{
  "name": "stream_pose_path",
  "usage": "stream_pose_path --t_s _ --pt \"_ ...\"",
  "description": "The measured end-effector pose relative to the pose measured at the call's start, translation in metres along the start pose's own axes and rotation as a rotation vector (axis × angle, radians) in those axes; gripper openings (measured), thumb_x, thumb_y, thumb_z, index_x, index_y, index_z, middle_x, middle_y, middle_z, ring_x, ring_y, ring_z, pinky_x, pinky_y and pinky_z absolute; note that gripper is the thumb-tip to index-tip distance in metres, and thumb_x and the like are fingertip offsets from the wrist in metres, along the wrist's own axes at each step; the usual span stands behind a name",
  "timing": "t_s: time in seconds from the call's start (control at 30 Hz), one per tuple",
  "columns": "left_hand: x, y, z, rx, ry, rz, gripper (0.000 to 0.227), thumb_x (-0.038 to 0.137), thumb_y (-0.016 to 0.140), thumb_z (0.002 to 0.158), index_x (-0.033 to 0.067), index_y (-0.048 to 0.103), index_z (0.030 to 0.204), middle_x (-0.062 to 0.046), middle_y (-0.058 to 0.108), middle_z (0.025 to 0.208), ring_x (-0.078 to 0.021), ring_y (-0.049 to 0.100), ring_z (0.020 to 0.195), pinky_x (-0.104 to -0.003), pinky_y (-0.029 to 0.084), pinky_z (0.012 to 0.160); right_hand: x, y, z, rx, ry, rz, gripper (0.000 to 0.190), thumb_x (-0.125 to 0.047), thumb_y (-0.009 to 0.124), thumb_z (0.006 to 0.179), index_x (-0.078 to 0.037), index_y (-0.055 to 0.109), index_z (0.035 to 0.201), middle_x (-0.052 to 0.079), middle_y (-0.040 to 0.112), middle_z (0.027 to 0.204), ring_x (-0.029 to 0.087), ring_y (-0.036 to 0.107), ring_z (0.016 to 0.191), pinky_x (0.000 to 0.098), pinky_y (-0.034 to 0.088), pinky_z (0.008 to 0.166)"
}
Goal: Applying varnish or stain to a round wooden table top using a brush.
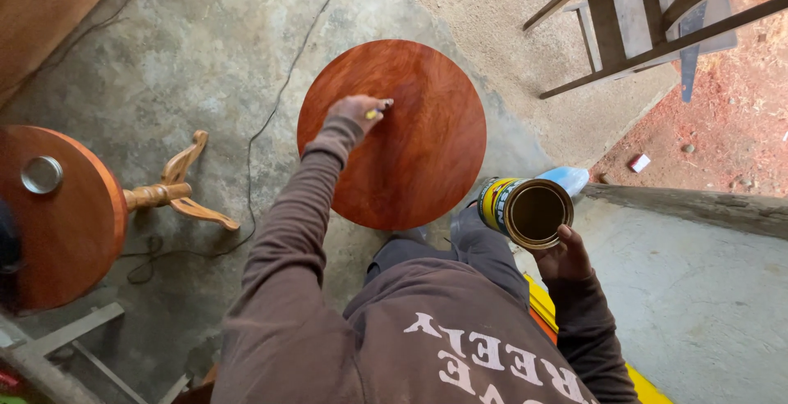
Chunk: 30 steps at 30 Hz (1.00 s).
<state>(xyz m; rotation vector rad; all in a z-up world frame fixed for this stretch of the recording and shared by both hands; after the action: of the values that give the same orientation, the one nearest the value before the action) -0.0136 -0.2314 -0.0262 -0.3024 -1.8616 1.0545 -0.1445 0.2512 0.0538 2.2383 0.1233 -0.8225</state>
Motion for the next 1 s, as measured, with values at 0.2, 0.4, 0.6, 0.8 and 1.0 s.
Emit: stream_pose_path --t_s 0.2,0.4,0.6,0.8,1.0 --pt "-0.001 0.047 -0.066 -0.135 0.073 0.011 0.025 0.032 0.076 0.09 0.0246 0.076 0.114 -0.01 0.075 0.109 -0.0339 0.071 0.1 -0.046 0.057 0.086 0.007 0.005 -0.004 -0.063 0.002 0.021 0.068 -0.032 0.065 0.098 -0.002 0.046 0.155 0.018 0.058 0.146 0.033 0.058 0.13 0.0529 0.046 0.108" --pt "0.029 0.022 -0.088 -0.483 -0.036 -0.02 0.025 0.034 0.079 0.089 0.0235 0.078 0.112 -0.011 0.078 0.099 -0.03 0.074 0.089 -0.043 0.058 0.079 0.009 0.01 -0.004 -0.031 -0.021 -0.008 0.069 -0.032 0.064 0.096 -0.002 0.044 0.155 0.017 0.056 0.149 0.031 0.057 0.134 0.0489 0.045 0.113" --pt "0.016 0.012 -0.044 -0.579 -0.159 -0.108 0.027 0.031 0.081 0.084 0.0223 0.08 0.11 -0.007 0.08 0.095 -0.0228 0.077 0.077 -0.037 0.061 0.075 0.013 0.01 -0.012 -0.005 -0.008 0.014 0.07 -0.032 0.063 0.095 -0.005 0.043 0.156 0.015 0.055 0.15 0.03 0.054 0.136 0.0484 0.042 0.115" --pt "0.011 -0.017 -0.001 -0.157 -0.018 0.017 0.025 0.033 0.079 0.088 0.0256 0.079 0.111 -0.005 0.077 0.107 -0.0284 0.072 0.097 -0.043 0.057 0.086 0.03 0.011 -0.026 -0.003 -0.063 0.039 0.071 -0.033 0.064 0.093 -0.006 0.043 0.155 0.014 0.055 0.151 0.029 0.054 0.137 0.0478 0.042 0.115" --pt "-0.022 0.016 -0.011 -0.056 0.137 -0.006 0.026 0.033 0.078 0.088 0.0255 0.077 0.113 -0.006 0.076 0.109 -0.0309 0.072 0.1 -0.044 0.057 0.087 0.057 0.026 -0.053 0.019 -0.121 0.007 0.072 -0.033 0.066 0.094 -0.006 0.043 0.156 0.013 0.054 0.152 0.028 0.052 0.139 0.0478 0.041 0.116"
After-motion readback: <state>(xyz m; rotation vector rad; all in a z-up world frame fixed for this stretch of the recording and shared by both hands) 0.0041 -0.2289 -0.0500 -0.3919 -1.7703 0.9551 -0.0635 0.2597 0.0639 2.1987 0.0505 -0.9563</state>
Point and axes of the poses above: each hand's wrist, its own z-axis towards the middle knuckle, its own y-axis out of the palm, x = y × z, the point moved 5 cm from there along z, towards the middle knuckle
